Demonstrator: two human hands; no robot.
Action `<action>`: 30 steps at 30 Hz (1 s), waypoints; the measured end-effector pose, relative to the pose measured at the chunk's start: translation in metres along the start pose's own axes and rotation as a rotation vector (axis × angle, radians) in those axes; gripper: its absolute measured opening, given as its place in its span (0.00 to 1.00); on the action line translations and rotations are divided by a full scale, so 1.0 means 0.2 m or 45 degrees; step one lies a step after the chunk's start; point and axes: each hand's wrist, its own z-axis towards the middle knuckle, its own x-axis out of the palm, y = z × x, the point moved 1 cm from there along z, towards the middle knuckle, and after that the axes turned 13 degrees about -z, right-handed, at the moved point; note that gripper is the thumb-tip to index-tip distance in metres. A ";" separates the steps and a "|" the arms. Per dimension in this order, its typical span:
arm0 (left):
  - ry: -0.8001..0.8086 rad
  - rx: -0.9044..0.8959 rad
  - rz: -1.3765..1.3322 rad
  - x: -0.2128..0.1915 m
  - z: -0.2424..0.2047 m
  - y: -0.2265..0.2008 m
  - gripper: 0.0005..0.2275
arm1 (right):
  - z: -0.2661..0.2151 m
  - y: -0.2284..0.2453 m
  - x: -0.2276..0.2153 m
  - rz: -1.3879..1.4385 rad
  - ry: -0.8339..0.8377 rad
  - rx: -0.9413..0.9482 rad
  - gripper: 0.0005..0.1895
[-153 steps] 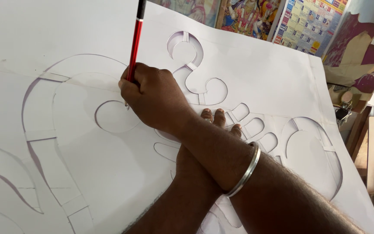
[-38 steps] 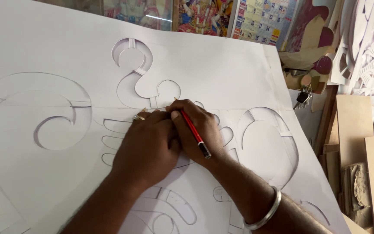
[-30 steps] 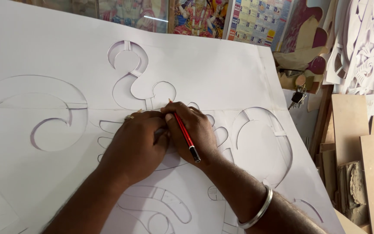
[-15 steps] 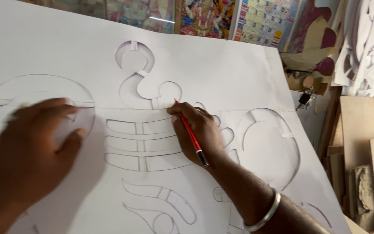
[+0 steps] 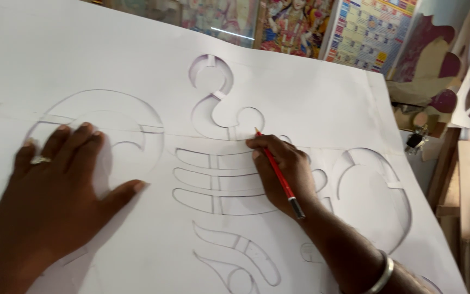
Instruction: Outlining a complex decorative design on a white board using a pencil.
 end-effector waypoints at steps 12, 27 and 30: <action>0.257 -0.069 -0.062 -0.09 0.04 -0.05 0.50 | 0.14 0.17 0.00 0.255 0.159 -0.017 0.15; 0.235 -0.043 -0.179 -0.12 0.03 -0.06 0.48 | 0.40 0.65 0.24 0.367 0.617 -0.329 0.09; 0.198 -0.025 -0.229 -0.11 0.03 -0.05 0.48 | 0.41 0.67 0.24 0.285 0.625 -0.308 0.10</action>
